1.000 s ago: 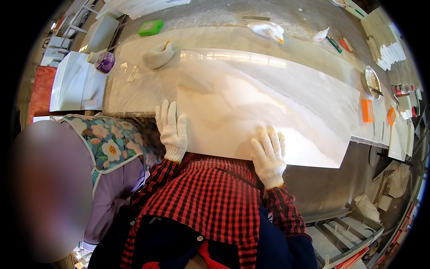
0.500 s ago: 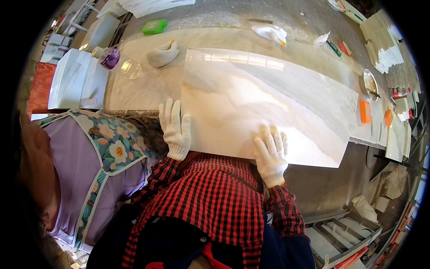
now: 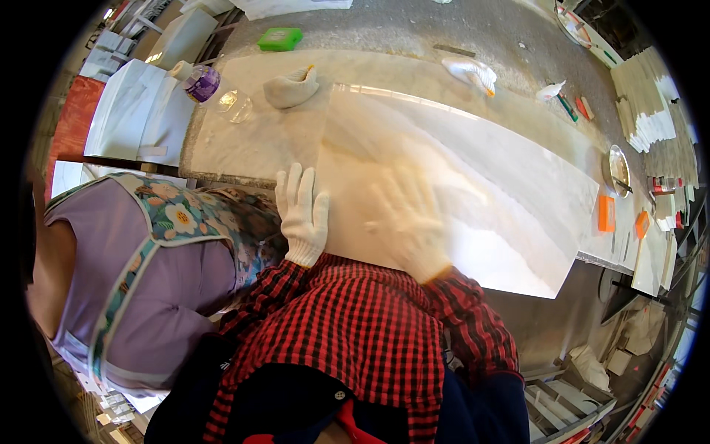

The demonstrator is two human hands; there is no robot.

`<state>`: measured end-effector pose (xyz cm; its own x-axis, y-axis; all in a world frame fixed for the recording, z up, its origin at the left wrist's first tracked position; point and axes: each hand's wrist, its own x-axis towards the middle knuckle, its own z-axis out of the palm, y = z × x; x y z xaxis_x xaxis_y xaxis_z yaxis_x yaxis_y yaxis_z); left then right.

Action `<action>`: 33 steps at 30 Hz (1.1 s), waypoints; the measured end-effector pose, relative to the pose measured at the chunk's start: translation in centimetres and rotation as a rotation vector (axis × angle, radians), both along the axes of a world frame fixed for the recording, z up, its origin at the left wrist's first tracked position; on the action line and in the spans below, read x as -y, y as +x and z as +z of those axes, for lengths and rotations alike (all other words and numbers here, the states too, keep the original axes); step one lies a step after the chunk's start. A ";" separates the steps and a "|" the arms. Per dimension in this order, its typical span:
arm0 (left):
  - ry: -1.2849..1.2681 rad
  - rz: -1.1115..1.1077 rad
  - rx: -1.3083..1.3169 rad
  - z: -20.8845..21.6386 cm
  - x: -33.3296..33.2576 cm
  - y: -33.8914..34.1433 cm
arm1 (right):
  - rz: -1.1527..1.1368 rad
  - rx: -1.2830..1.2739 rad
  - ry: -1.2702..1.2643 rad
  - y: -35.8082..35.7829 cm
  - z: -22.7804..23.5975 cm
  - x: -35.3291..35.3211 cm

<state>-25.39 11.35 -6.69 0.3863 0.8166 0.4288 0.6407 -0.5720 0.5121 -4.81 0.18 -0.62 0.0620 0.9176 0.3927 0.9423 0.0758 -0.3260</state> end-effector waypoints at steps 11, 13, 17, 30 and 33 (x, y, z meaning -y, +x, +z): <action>-0.025 0.002 -0.021 1.3 0.1 0.0 | 0.020 0.177 -0.165 -1.3 1.6 -8.9; -0.020 -0.011 0.005 1.4 0.0 0.0 | 0.096 0.199 -0.148 -1.9 1.0 -7.9; -0.031 -0.024 0.046 1.5 -0.1 0.0 | 0.113 0.246 -0.114 -0.1 0.6 -8.5; -0.046 0.000 -0.018 1.4 0.2 0.1 | -0.397 0.005 0.114 11.7 2.8 -1.9; -0.061 -0.006 0.006 1.8 0.2 0.2 | -0.440 -0.108 0.101 12.7 3.3 0.0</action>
